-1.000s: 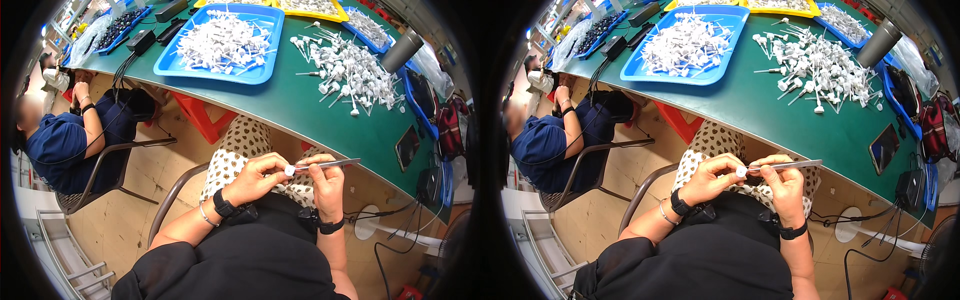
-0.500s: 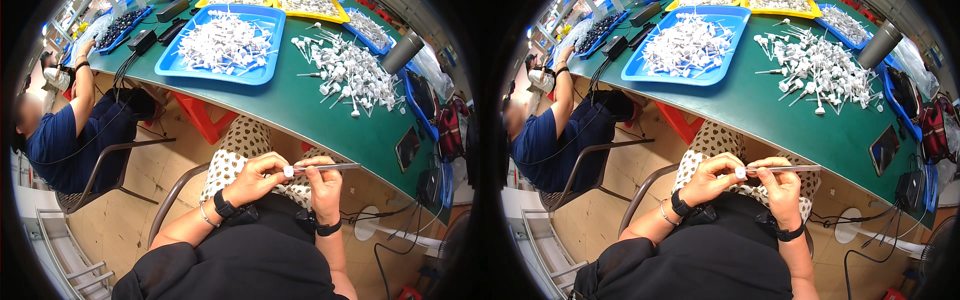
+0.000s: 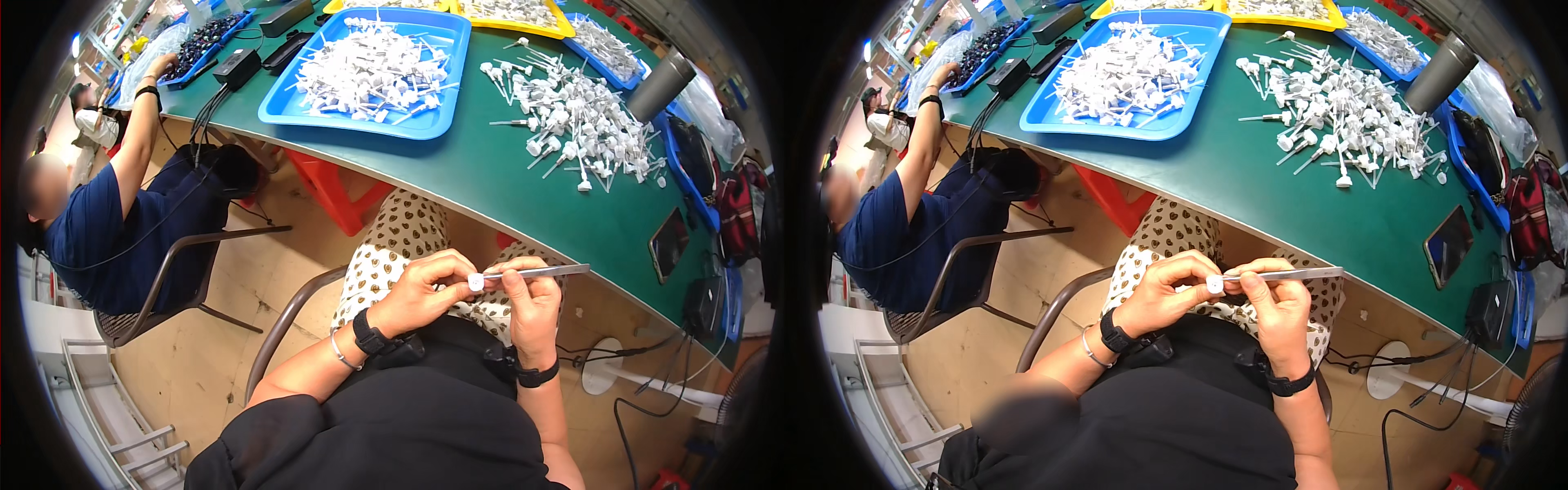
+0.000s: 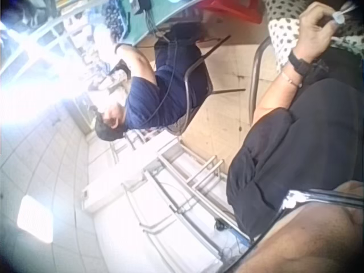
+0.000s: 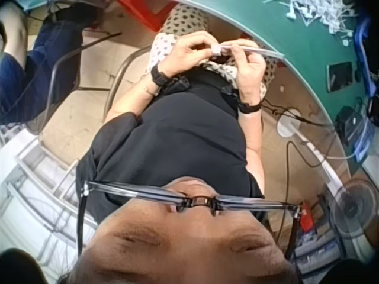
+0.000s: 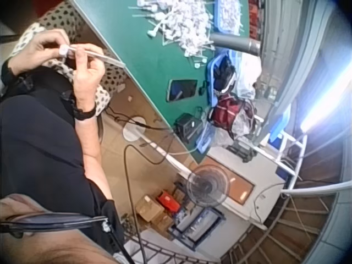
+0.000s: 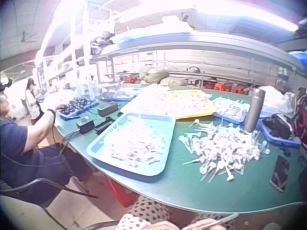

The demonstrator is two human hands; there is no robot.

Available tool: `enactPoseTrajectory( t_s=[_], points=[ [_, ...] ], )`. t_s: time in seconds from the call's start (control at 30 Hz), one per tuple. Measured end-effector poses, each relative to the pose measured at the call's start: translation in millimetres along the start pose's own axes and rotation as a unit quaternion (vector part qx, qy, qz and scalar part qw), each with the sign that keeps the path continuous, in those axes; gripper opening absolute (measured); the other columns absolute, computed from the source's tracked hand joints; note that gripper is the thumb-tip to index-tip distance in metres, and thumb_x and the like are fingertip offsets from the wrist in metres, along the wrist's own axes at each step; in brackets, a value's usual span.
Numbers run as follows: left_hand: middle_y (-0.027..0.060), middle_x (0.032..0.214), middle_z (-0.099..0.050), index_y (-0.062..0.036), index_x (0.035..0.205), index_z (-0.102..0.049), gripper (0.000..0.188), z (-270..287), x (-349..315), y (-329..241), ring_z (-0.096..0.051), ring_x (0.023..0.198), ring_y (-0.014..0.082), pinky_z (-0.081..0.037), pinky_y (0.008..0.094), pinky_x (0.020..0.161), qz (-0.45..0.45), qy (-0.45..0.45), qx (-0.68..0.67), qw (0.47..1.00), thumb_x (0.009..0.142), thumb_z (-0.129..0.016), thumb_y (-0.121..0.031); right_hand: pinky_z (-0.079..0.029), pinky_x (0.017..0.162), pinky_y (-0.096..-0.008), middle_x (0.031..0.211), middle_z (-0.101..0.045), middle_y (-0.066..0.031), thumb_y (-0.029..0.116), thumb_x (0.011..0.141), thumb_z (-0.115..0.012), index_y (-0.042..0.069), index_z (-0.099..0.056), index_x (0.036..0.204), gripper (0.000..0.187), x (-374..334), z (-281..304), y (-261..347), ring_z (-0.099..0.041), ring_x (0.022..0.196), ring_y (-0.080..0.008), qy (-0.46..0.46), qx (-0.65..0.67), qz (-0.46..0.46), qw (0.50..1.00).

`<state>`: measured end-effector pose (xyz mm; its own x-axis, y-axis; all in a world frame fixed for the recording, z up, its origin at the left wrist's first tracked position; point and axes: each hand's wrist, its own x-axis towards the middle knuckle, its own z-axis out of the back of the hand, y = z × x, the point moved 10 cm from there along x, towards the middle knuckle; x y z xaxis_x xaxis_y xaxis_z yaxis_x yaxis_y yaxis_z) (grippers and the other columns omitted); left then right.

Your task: The person sits at a green workbench and uses tweezers to pick up small white plastic components from a blue tray. They manipulate the components with their hands and the tool, then place them onto the table surface. The process is repetitive, involving picking, handling, and placing the items one by one.

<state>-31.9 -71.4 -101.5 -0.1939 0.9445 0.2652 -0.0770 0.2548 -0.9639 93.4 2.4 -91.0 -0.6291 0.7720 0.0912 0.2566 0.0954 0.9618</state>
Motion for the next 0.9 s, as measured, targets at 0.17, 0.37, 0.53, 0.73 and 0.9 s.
enactPoseTrajectory(
  t_s=[0.17, 0.37, 0.53, 0.73, 0.9],
  points=[
    [0.0075, 0.096, -0.068, 0.0005, 0.098, -0.069, 0.006, 29.7, 22.1, -49.6, -0.067, 0.08, 0.0133, -0.056, 0.0261, 0.069, -0.078, -0.023, 0.069, 0.994, 0.093, -0.07, -0.003, -0.059, 0.083, -0.0346, 0.099, -0.069, -0.0151, 0.012, 0.102, -0.058, -0.003, -0.059, 0.109, 0.016, 2.4, 18.0, 20.0, -0.069, 0.086, -0.0203, -0.053, 0.058, 0.058, 0.995],
    [0.0131, 0.111, -0.069, 0.0, 0.117, -0.068, 0.025, 163.9, 95.7, -136.0, -0.069, 0.083, 0.0158, -0.056, 0.0272, 0.075, -0.142, -0.251, 0.287, 0.914, 0.093, -0.07, -0.009, -0.058, 0.081, -0.0356, 0.099, -0.069, -0.0147, 0.014, 0.103, -0.058, -0.001, -0.06, 0.108, 0.016, 1.1, 32.0, 42.4, -0.069, 0.086, -0.0206, -0.085, 0.07, 0.096, 0.989],
    [0.0205, 0.132, -0.061, -0.0022, 0.125, -0.066, 0.044, 169.4, 137.8, -150.0, -0.059, 0.121, 0.0345, -0.046, 0.0397, 0.104, -0.241, -0.245, 0.59, 0.73, 0.086, -0.077, -0.018, -0.058, 0.079, -0.0358, 0.097, -0.069, -0.0132, 0.017, 0.103, -0.059, 0.0, -0.061, 0.107, 0.017, 1.1, 40.9, 45.1, -0.069, 0.085, -0.0199, -0.108, 0.071, 0.095, 0.987],
    [0.0191, 0.1, -0.069, -0.0005, 0.102, -0.071, 0.02, 23.2, 186.1, -86.0, -0.065, 0.099, 0.037, -0.052, 0.0438, 0.087, -0.178, 0.023, 0.543, 0.82, 0.086, -0.071, -0.014, -0.059, 0.078, -0.0349, 0.096, -0.069, -0.0122, 0.017, 0.103, -0.06, 0.0, -0.061, 0.106, 0.017, 1.0, 45.6, 47.5, -0.069, 0.084, -0.019, -0.114, 0.071, 0.092, 0.987],
    [0.0194, 0.095, -0.068, -0.001, 0.086, -0.07, 0.016, -3.8, 222.8, -48.4, -0.066, 0.094, 0.0388, -0.053, 0.0471, 0.082, -0.107, 0.08, 0.636, 0.76, 0.086, -0.069, -0.017, -0.059, 0.078, -0.0342, 0.096, -0.069, -0.0118, 0.015, 0.102, -0.061, 0.0, -0.061, 0.106, 0.016, -0.4, 44.6, 55.4, -0.069, 0.083, -0.0185, -0.112, 0.071, 0.109, 0.985]
  ],
)
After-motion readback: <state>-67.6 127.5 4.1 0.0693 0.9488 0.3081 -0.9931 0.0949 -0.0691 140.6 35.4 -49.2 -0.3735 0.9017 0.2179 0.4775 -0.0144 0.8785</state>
